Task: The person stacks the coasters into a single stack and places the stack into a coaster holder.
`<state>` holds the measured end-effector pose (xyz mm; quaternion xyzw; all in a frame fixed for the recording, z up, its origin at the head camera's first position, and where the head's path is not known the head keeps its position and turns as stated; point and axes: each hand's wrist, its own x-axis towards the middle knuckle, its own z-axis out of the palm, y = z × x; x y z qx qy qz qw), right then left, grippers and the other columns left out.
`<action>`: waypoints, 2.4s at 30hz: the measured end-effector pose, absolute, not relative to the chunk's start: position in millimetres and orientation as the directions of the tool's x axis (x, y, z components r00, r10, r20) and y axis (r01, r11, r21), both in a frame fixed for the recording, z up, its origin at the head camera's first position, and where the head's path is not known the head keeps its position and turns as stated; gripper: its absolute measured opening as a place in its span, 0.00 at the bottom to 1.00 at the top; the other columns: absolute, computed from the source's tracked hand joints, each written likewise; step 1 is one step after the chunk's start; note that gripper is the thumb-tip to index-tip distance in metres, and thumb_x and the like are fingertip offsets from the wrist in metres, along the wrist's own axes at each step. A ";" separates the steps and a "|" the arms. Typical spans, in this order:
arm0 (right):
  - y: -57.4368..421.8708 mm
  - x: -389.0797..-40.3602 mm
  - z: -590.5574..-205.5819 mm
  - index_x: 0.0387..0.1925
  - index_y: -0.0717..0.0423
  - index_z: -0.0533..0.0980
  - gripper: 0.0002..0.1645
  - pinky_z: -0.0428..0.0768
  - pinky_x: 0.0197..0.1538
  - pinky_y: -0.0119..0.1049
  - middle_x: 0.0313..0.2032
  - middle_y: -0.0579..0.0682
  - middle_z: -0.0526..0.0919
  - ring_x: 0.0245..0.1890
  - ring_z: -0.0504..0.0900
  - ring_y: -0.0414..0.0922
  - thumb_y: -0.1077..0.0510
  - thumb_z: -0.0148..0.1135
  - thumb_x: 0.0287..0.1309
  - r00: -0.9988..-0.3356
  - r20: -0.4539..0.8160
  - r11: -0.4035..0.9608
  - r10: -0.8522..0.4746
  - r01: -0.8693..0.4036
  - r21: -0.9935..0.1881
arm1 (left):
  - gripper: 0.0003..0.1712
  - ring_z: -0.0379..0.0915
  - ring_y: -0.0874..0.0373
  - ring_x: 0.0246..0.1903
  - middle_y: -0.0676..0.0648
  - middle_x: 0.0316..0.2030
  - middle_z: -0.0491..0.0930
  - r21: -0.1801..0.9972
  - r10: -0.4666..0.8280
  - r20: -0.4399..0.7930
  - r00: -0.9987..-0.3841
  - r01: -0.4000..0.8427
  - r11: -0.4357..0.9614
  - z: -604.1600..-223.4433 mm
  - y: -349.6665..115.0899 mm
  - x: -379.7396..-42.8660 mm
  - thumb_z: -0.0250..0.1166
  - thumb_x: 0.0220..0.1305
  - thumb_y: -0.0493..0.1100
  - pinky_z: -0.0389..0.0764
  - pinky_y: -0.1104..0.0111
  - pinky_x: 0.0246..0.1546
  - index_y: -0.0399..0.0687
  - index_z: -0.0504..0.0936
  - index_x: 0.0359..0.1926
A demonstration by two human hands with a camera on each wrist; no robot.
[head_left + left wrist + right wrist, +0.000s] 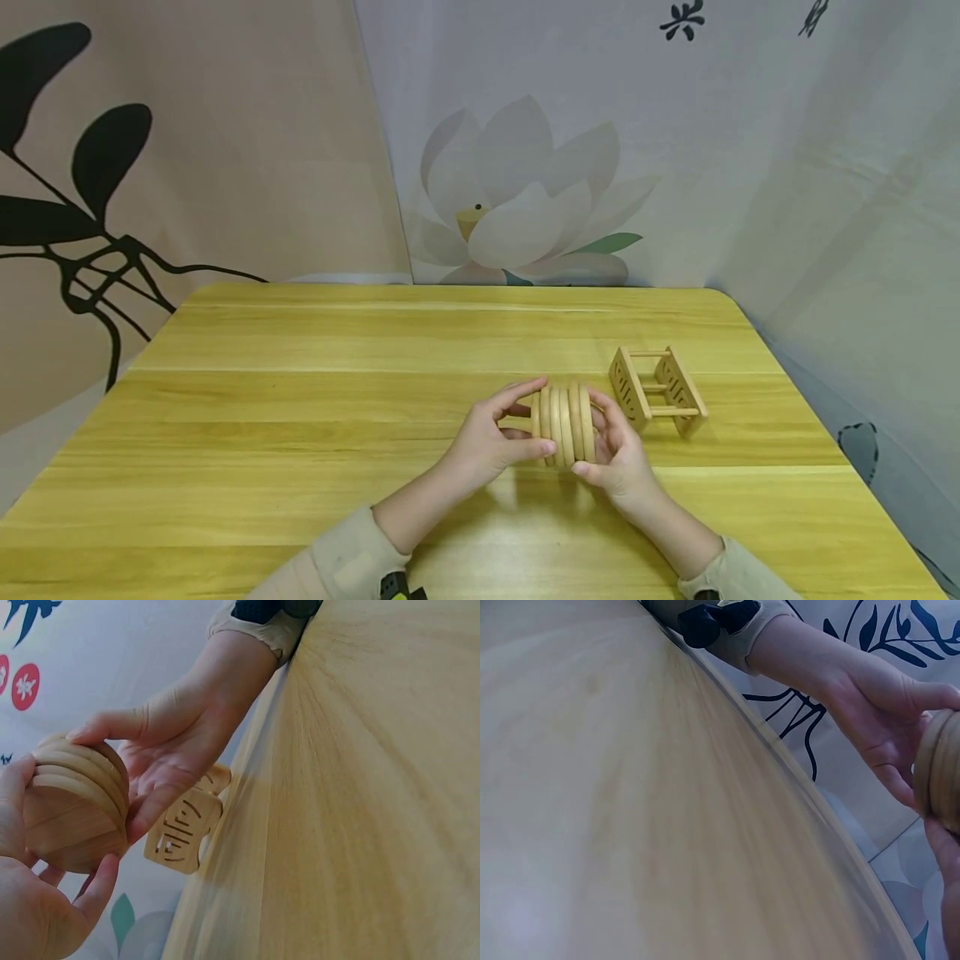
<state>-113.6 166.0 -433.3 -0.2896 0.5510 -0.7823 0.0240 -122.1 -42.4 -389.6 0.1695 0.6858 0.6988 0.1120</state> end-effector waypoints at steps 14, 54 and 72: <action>169.4 -113.9 -431.5 0.65 0.57 0.58 0.46 0.75 0.54 0.36 0.58 0.52 0.72 0.52 0.76 0.45 0.73 0.67 0.46 -0.817 0.427 -0.294 -0.387 -0.329 -0.897 | 0.43 0.70 0.48 0.51 0.54 0.62 0.68 0.994 0.391 0.101 -0.915 0.108 -0.002 -389.0 -41.8 -121.6 0.76 0.47 0.34 0.80 0.65 0.44 0.58 0.72 0.65; 168.2 -109.2 -429.4 0.68 0.61 0.47 0.57 0.81 0.46 0.43 0.57 0.60 0.63 0.50 0.74 0.49 0.79 0.68 0.38 -0.829 0.362 -0.131 -0.427 -0.340 -0.931 | 0.41 0.70 0.48 0.51 0.53 0.60 0.71 0.976 0.456 0.186 -0.870 0.216 0.013 -388.7 -44.1 -123.5 0.78 0.44 0.34 0.80 0.60 0.45 0.48 0.74 0.62; 165.3 -108.1 -428.3 0.66 0.64 0.49 0.56 0.81 0.46 0.41 0.55 0.60 0.67 0.49 0.76 0.47 0.79 0.69 0.35 -0.828 0.404 -0.101 -0.388 -0.398 -0.912 | 0.39 0.66 0.45 0.53 0.52 0.60 0.70 0.982 0.451 0.175 -0.875 0.191 -0.011 -391.0 -43.2 -121.8 0.76 0.48 0.35 0.80 0.59 0.45 0.51 0.73 0.63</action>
